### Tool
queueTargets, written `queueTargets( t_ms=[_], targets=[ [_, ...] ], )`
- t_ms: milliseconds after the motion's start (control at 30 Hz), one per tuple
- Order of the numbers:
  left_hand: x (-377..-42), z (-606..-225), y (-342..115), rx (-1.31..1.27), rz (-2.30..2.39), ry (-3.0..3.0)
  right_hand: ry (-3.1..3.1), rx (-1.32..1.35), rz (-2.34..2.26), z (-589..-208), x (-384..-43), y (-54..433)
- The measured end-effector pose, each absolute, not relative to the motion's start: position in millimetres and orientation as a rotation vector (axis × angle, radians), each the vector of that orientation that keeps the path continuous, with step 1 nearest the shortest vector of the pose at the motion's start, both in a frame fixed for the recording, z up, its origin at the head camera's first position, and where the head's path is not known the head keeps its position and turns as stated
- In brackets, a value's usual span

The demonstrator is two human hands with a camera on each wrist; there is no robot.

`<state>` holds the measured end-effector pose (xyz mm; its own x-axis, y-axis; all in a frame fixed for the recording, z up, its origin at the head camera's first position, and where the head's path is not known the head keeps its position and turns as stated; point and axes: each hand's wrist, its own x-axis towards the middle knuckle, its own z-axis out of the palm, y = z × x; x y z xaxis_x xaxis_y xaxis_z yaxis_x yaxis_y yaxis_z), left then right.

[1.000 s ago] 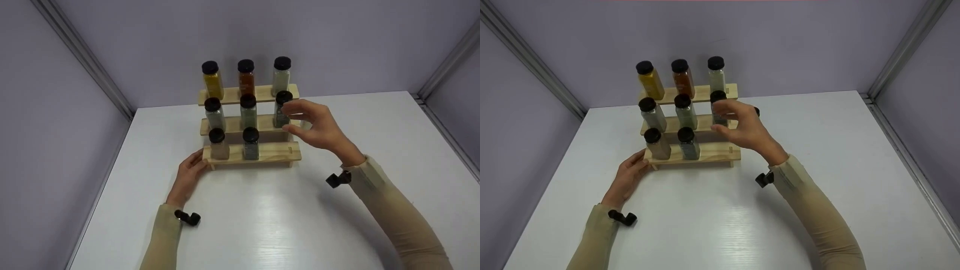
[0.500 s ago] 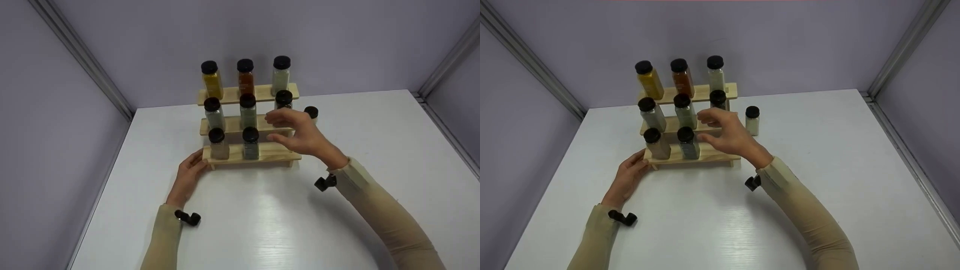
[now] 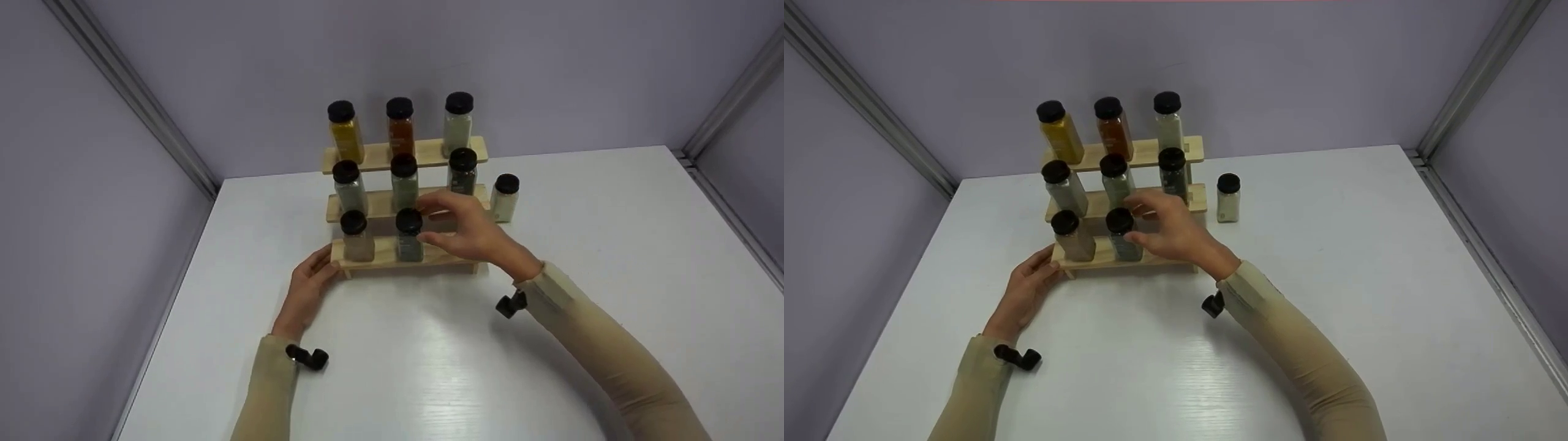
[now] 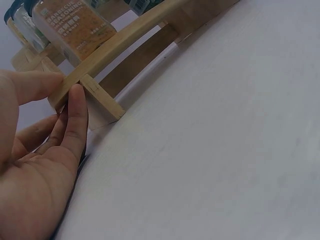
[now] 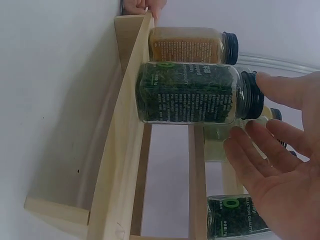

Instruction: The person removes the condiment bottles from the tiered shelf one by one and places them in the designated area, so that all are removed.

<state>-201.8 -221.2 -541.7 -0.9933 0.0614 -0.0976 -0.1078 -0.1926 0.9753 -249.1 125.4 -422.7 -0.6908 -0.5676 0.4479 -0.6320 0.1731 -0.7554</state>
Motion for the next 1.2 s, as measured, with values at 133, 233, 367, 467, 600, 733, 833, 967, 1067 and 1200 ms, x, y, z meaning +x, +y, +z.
queueTargets(
  t_ms=[133, 233, 367, 467, 600, 733, 833, 967, 1067, 1200],
  targets=[
    [-201.1, -541.9, -221.9, -0.044, 2.363, 1.901, -2.400, 1.197, 1.576, -424.2, -249.1, 119.4],
    [-199.9, -542.3, -222.7, -0.046, 2.366, 1.897, -2.433, 1.181, 1.554, -426.7, -249.2, 114.9],
    [-199.2, -542.5, -223.7, -0.063, 2.371, 1.891, -2.465, 1.162, 1.502, -430.5, -248.6, 109.1],
    [-199.6, -542.5, -224.8, -0.064, 2.369, 1.894, -2.471, 1.159, 1.476, -434.1, -247.6, 105.3],
    [-199.6, -541.9, -225.8, -0.062, 2.364, 1.901, -2.466, 1.156, 1.450, -438.6, -246.1, 102.1],
    [-199.4, -541.2, -225.6, -0.057, 2.370, 1.908, -2.438, 1.146, 1.463, -440.8, -245.1, 100.6],
    [-199.4, -541.0, -225.2, -0.052, 2.369, 1.909, -2.421, 1.137, 1.478, -440.8, -244.1, 100.3],
    [-199.4, -541.4, -225.1, -0.051, 2.355, 1.907, -2.412, 1.105, 1.518, -438.0, -242.1, 101.3],
    [-199.4, -541.8, -225.3, -0.042, 2.340, 1.912, -2.399, 1.080, 1.568, -431.3, -240.2, 103.5],
    [-199.5, -541.3, -226.4, -0.021, 2.334, 1.915, -2.375, 1.074, 1.602, -417.3, -236.8, 107.2]
  ],
)
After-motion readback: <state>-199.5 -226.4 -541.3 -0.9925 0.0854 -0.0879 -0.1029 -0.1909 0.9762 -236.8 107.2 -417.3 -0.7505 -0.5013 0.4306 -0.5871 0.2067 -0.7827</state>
